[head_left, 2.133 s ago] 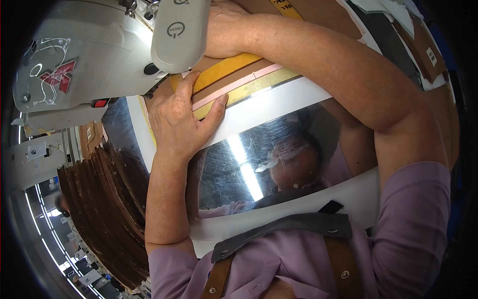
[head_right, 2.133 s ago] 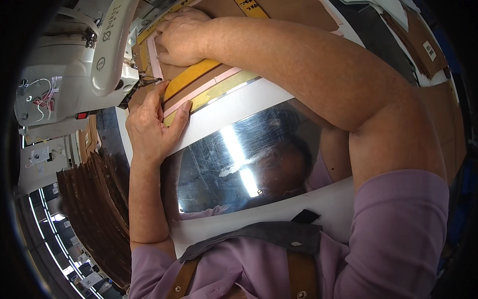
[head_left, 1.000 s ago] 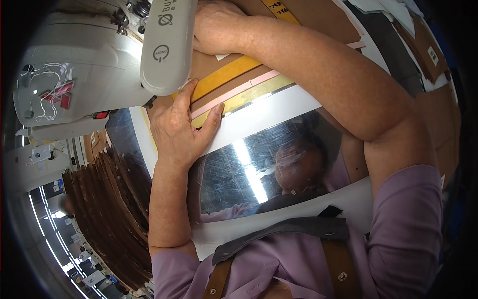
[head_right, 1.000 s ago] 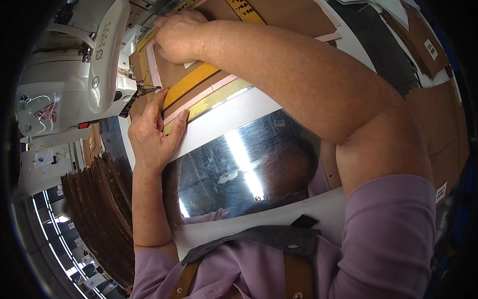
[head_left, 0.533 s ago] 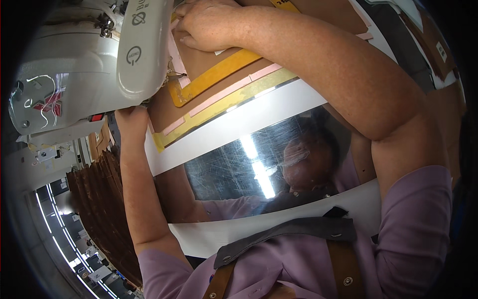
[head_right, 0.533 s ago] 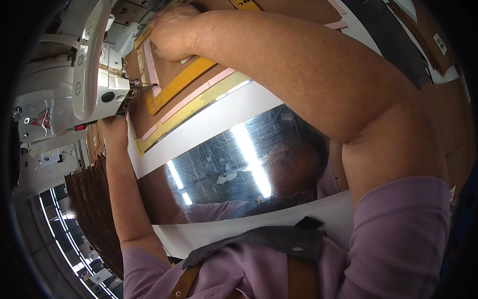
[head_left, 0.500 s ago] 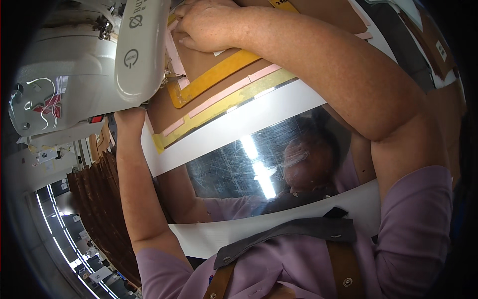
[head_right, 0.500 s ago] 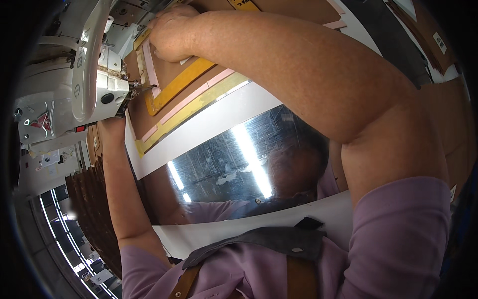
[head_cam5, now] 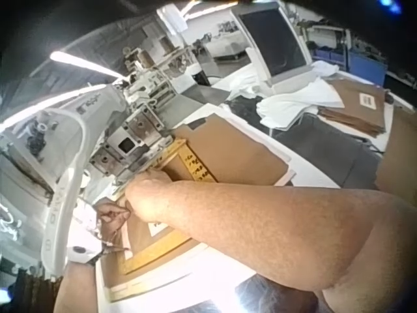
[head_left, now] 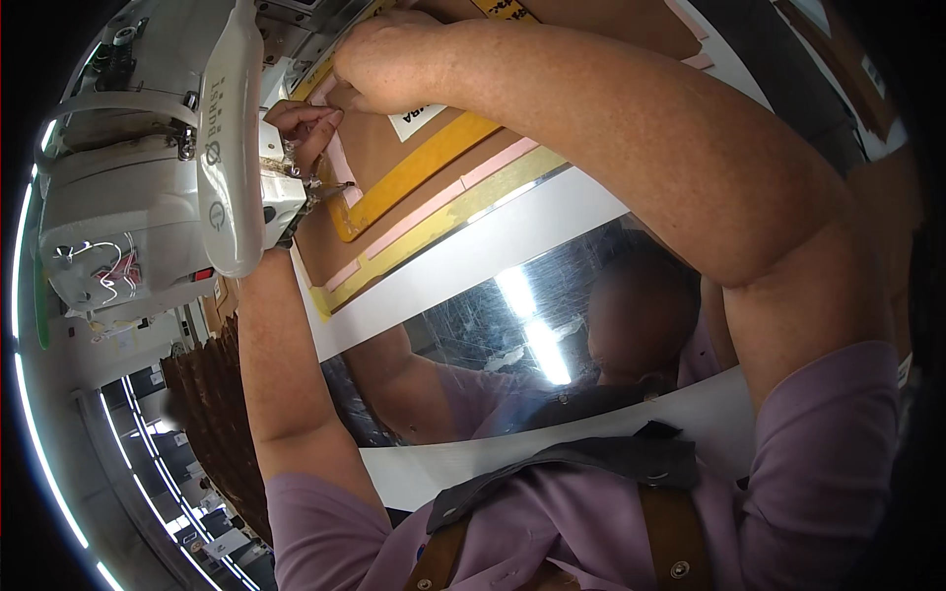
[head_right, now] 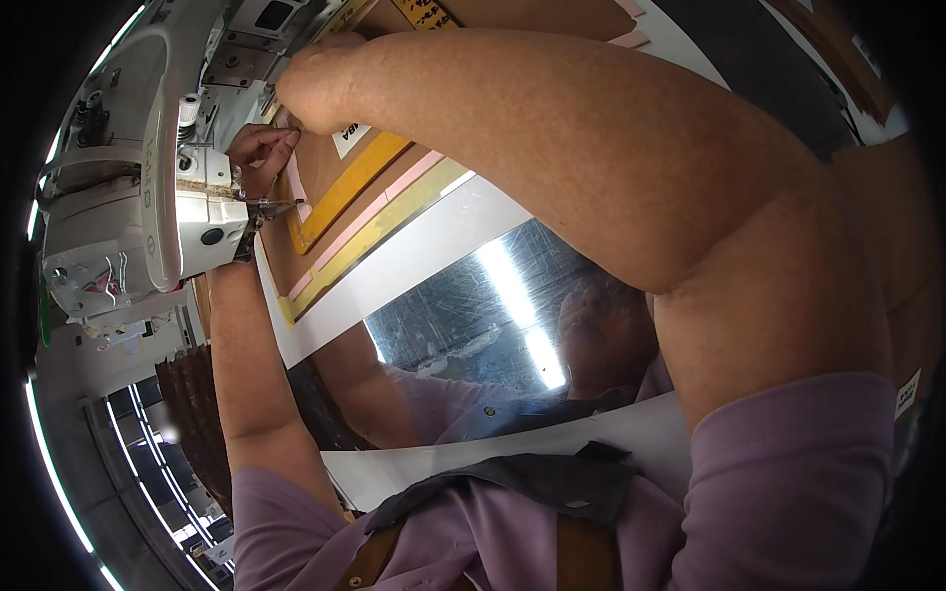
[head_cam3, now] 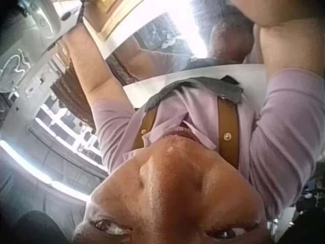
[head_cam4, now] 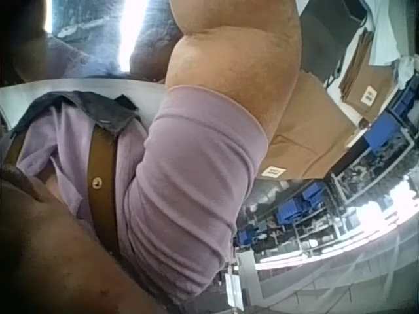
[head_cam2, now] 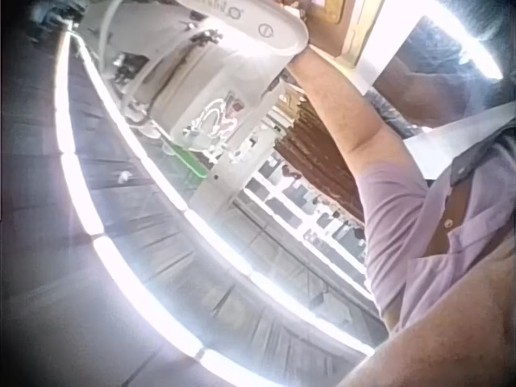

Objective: The recorder is aligning and sewing leather pocket components onto a larger piece using an industrial sewing machine.

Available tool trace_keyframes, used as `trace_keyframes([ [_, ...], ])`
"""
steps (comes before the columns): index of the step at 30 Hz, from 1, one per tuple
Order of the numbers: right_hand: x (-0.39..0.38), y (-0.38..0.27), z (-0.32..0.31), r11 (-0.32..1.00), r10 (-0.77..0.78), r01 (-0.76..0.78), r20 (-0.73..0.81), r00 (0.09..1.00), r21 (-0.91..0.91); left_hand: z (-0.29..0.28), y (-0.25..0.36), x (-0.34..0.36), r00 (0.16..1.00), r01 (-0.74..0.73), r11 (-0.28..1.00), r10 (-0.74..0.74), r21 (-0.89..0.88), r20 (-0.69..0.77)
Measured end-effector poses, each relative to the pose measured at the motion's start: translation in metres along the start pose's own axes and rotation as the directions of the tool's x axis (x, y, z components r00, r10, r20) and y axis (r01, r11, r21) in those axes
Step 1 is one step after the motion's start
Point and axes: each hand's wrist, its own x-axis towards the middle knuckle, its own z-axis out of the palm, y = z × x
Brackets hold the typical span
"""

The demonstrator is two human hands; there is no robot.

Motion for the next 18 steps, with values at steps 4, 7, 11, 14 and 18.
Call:
trace_keyframes([
  [4,0.003,0.000,0.006,0.990,-0.063,0.060,-0.021,0.998,-0.125,0.001,0.000,-0.002,0.994,-0.112,0.991,0.111,0.067,0.020],
  [7,0.002,0.000,0.013,0.971,-0.117,0.114,0.000,0.993,-0.208,0.004,0.003,-0.009,0.997,-0.082,0.997,0.082,-0.011,-0.008],
  [11,-0.001,-0.006,0.016,0.962,-0.121,0.130,0.053,0.991,-0.240,0.003,0.023,-0.018,0.979,-0.191,0.972,0.198,0.139,-0.038],
  [14,-0.004,-0.007,0.016,0.946,-0.105,0.126,0.086,0.991,-0.298,0.005,0.039,-0.020,0.971,-0.222,0.950,0.235,0.219,-0.033],
  [18,-0.001,-0.015,0.017,0.957,-0.079,0.097,0.075,0.994,-0.273,0.002,0.039,-0.024,0.981,-0.153,0.953,0.178,0.261,-0.074],
])
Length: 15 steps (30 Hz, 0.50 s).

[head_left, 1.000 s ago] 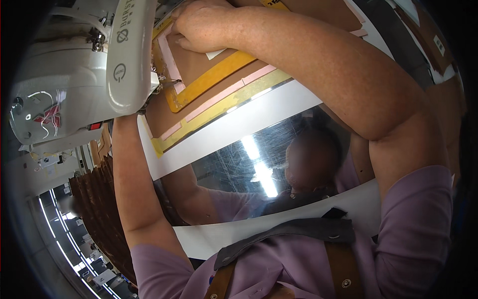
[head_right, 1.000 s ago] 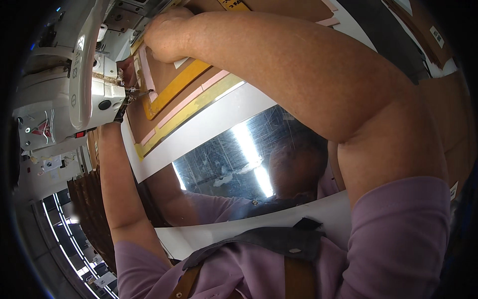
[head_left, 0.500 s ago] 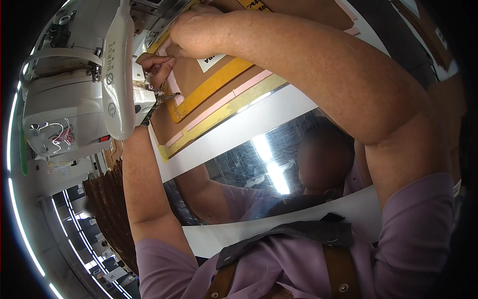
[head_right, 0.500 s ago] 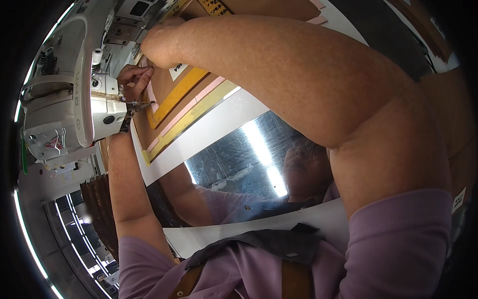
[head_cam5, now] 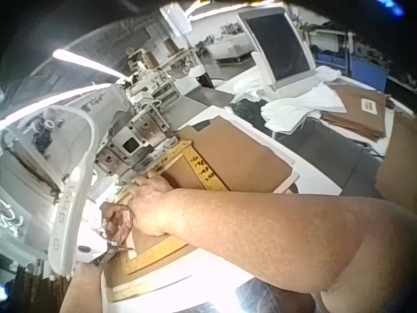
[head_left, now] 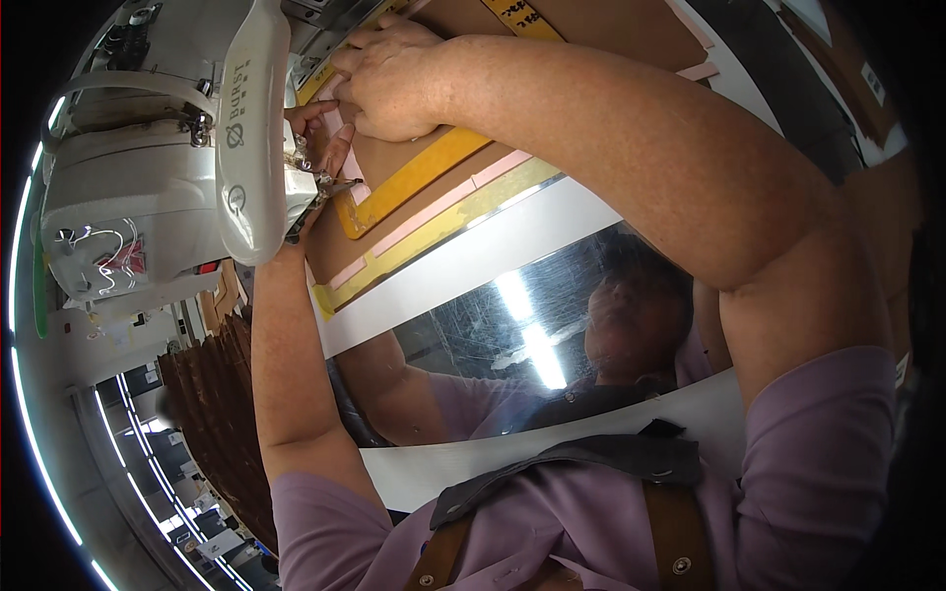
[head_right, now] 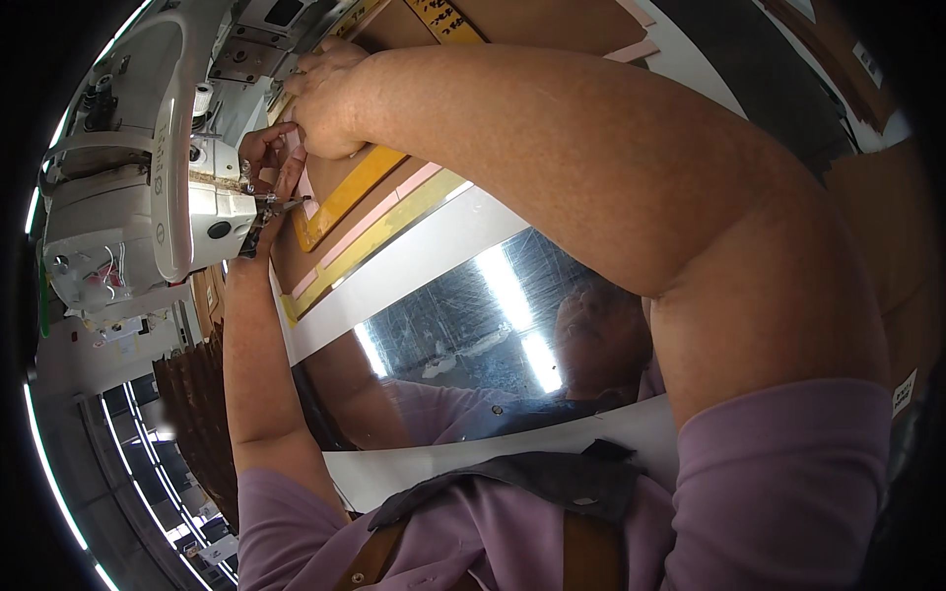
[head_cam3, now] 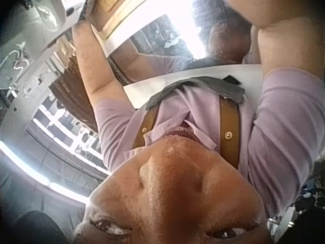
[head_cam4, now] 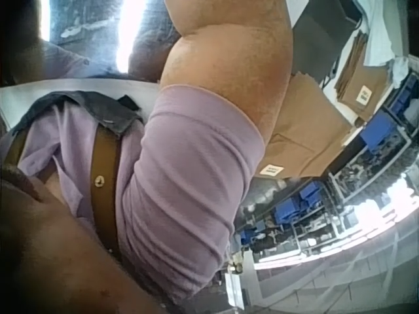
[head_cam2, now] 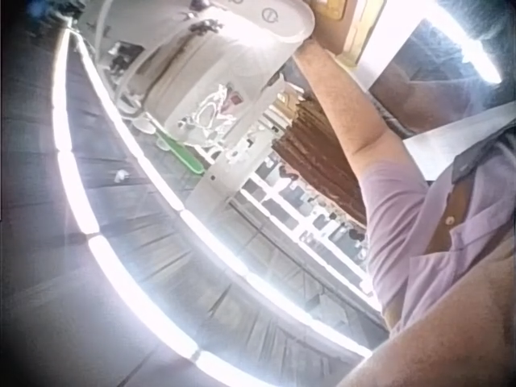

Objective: The recorder is aligning and sewing leather pocket components onto a larger piece using an industrial sewing machine.

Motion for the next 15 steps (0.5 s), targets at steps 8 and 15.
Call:
trace_keyframes([
  [8,0.007,0.000,0.012,1.000,0.027,-0.027,-0.040,0.999,0.009,-0.009,-0.008,-0.014,0.996,0.084,0.985,-0.085,-0.148,-0.001],
  [15,-0.014,0.010,-0.019,0.980,-0.048,0.038,0.045,0.998,0.196,-0.042,0.073,-0.098,0.897,0.434,0.884,-0.442,-0.173,-0.006],
])
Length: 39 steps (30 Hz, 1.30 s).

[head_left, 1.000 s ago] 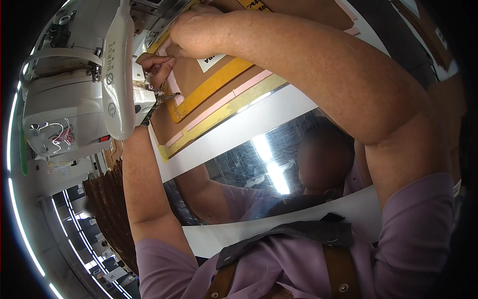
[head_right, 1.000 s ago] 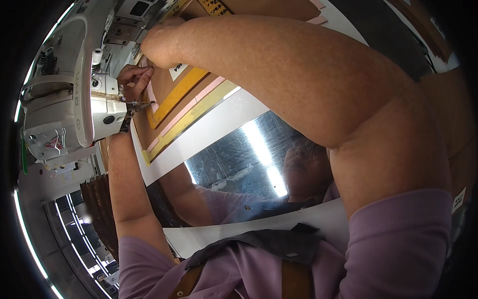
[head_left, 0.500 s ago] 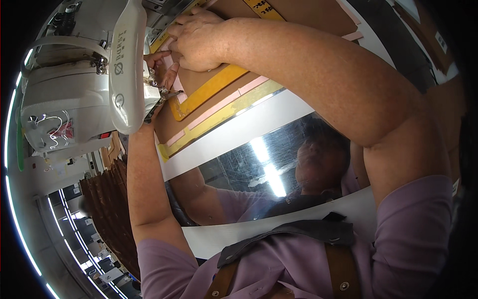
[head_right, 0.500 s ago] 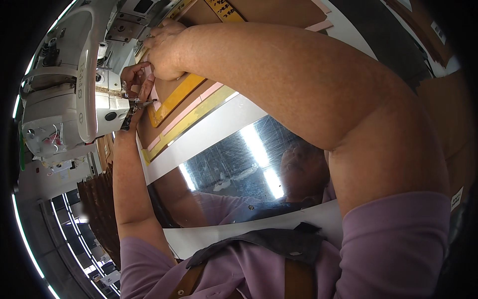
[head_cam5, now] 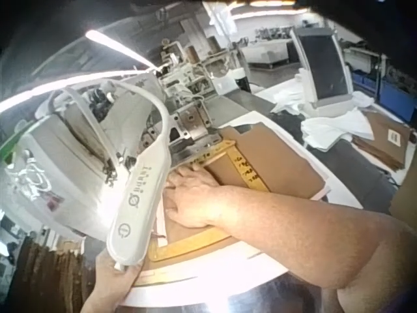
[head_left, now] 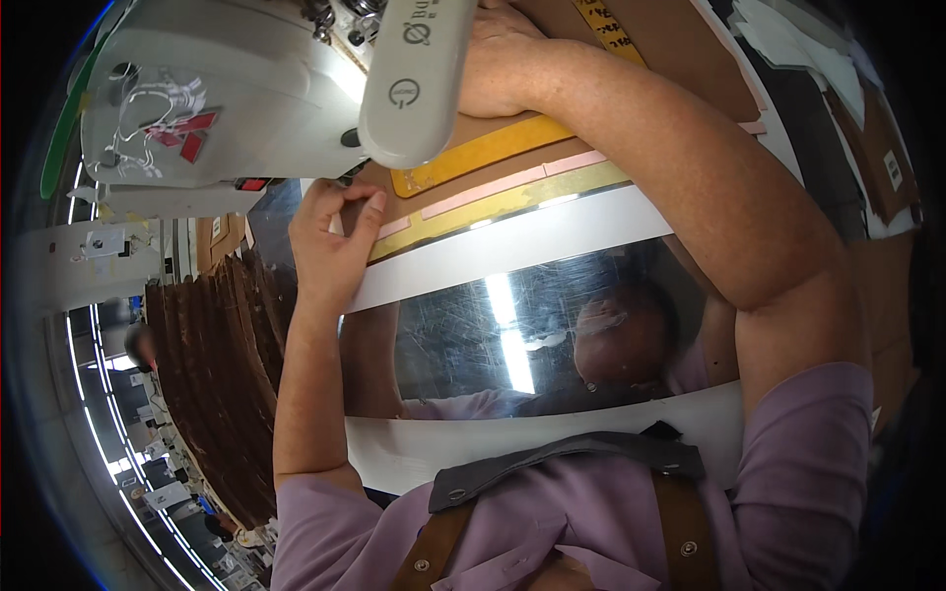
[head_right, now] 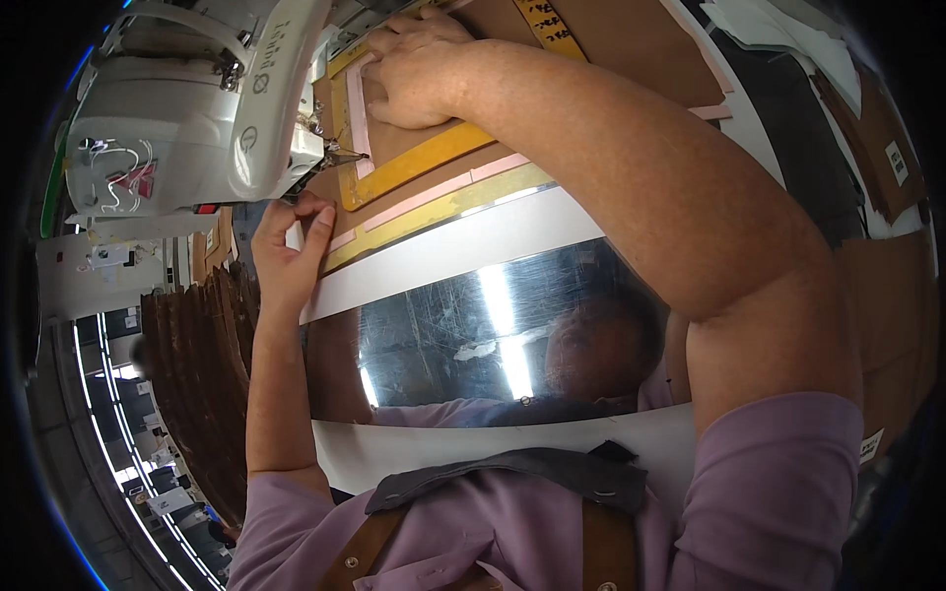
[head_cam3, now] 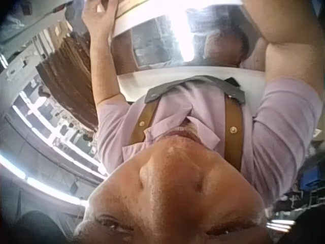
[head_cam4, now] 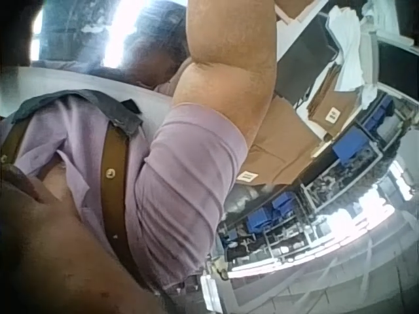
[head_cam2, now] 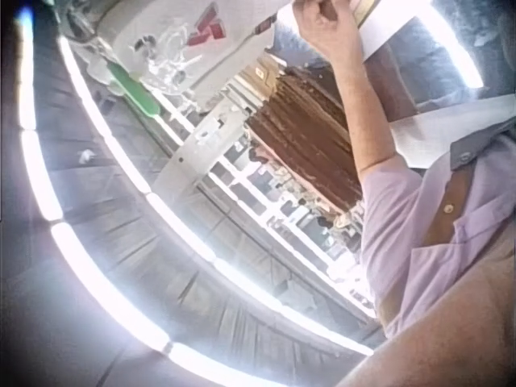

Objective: The recorder is aligning and sewing leather pocket components onto a larger piece using an industrial sewing machine.

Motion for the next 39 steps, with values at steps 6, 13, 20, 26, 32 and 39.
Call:
trace_keyframes([
  [6,0.013,-0.003,0.024,0.997,-0.034,0.014,-0.246,0.969,-0.081,0.007,0.060,-0.010,0.976,-0.199,0.962,0.177,0.187,0.128],
  [13,0.003,-0.017,0.005,0.977,-0.036,0.011,-0.116,0.993,-0.211,0.030,0.051,-0.002,0.967,-0.247,0.930,0.217,0.272,0.136],
  [20,0.017,0.007,0.030,0.866,-0.264,0.137,-0.206,0.942,-0.481,0.039,0.063,0.001,0.967,-0.254,0.893,0.220,0.372,0.132],
  [26,0.019,0.022,0.043,0.925,-0.222,0.107,-0.292,0.930,-0.364,0.043,0.074,0.005,0.968,-0.184,0.919,0.108,0.348,0.227],
  [32,0.018,0.009,0.031,0.956,-0.058,0.029,-0.091,0.994,-0.291,0.064,0.088,-0.006,0.908,-0.420,0.888,0.409,0.186,0.094],
  [39,0.023,0.018,0.029,0.965,0.030,-0.038,-0.035,0.999,-0.261,0.072,0.105,0.003,0.968,-0.248,0.895,0.213,0.370,0.133],
])
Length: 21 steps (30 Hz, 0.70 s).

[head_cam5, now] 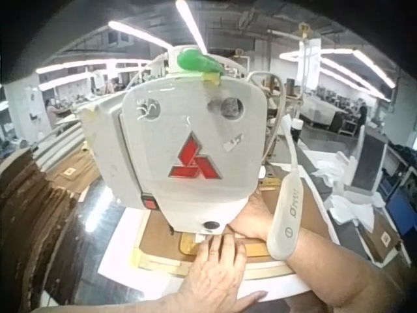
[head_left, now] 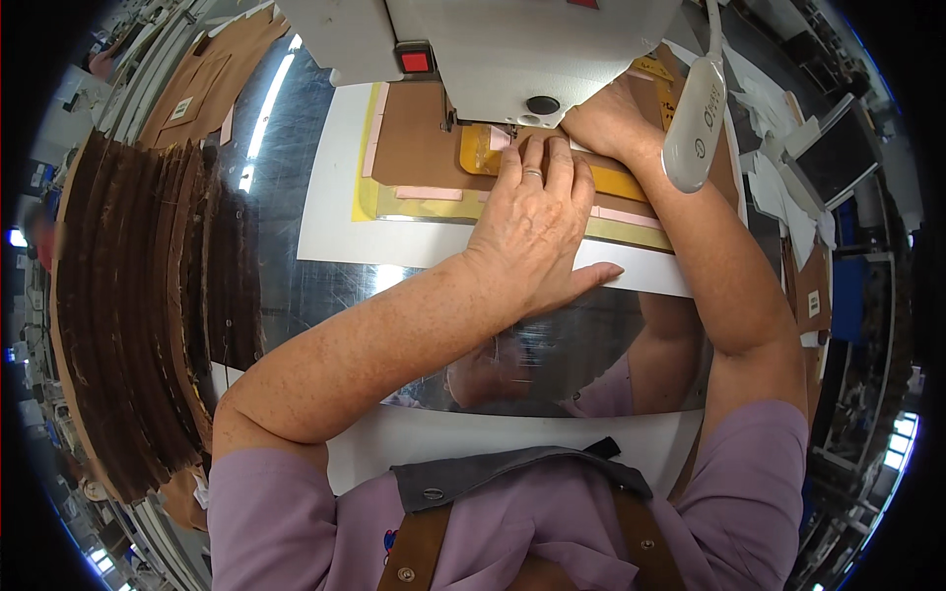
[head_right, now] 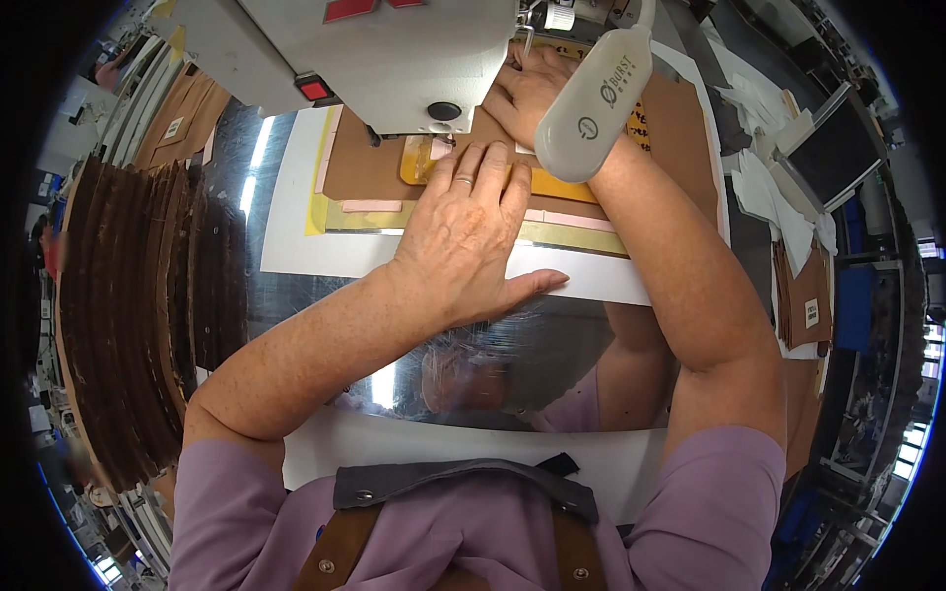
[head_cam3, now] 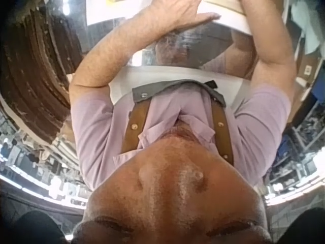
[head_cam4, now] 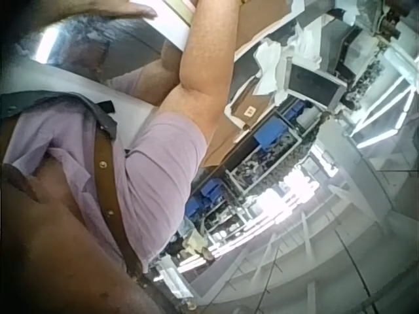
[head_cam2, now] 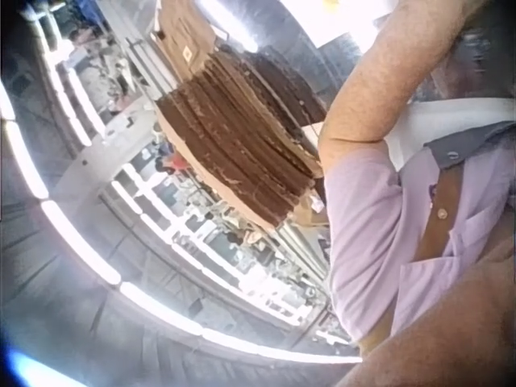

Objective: The recorder is aligning and sewing leather pocket components onto a larger piece using an industrial sewing machine.

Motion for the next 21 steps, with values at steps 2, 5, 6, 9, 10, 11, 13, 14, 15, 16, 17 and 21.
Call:
trace_keyframes([
  [2,0.003,0.003,0.002,0.999,0.038,-0.038,0.050,0.998,0.008,0.002,-0.003,-0.002,1.000,-0.019,1.000,0.019,0.002,0.004],
  [5,0.001,0.001,-0.001,1.000,0.024,-0.023,0.059,0.998,-0.011,-0.004,0.001,-0.002,0.999,-0.025,0.999,0.022,0.044,0.048],
  [6,0.001,0.002,-0.002,0.999,0.020,-0.019,0.054,0.998,-0.029,-0.005,0.002,0.000,0.996,-0.018,0.997,0.011,0.078,0.090],
  [9,0.004,0.002,-0.004,0.998,0.024,-0.020,0.075,0.997,-0.054,-0.003,0.000,-0.002,0.998,0.016,0.998,-0.019,0.054,0.068],
  [10,0.005,0.001,-0.005,0.998,0.034,-0.028,0.097,0.995,-0.059,-0.002,-0.001,-0.003,0.997,0.017,0.999,-0.020,0.051,0.068],
  [11,0.006,0.001,-0.005,0.998,0.034,-0.028,0.100,0.994,-0.060,-0.001,-0.003,-0.005,0.998,0.012,0.999,-0.015,0.044,0.062],
  [13,0.005,-0.001,-0.007,0.998,0.044,-0.039,0.121,0.992,-0.040,0.000,-0.002,-0.007,0.998,0.013,0.999,-0.016,0.037,0.056],
  [14,0.007,0.002,-0.006,0.999,0.041,-0.036,0.123,0.991,-0.041,0.001,-0.001,-0.007,0.999,0.014,0.999,-0.016,0.047,0.044],
  [15,0.009,0.007,-0.008,1.000,0.006,-0.004,0.133,0.991,-0.010,0.001,0.000,-0.007,0.999,0.013,0.998,-0.015,0.055,0.034],
  [16,0.009,0.010,-0.008,0.999,-0.030,0.027,0.142,0.989,0.022,0.002,0.000,-0.008,0.999,0.014,0.999,-0.015,0.053,0.035],
  [17,0.010,0.014,-0.008,0.999,-0.029,0.026,0.144,0.989,0.022,0.002,0.001,-0.007,0.999,0.014,0.998,-0.016,0.055,0.029],
  [21,0.010,0.008,-0.017,0.997,-0.039,0.023,0.251,0.967,0.068,0.002,0.001,-0.009,1.000,0.022,0.997,-0.023,0.077,0.017],
])
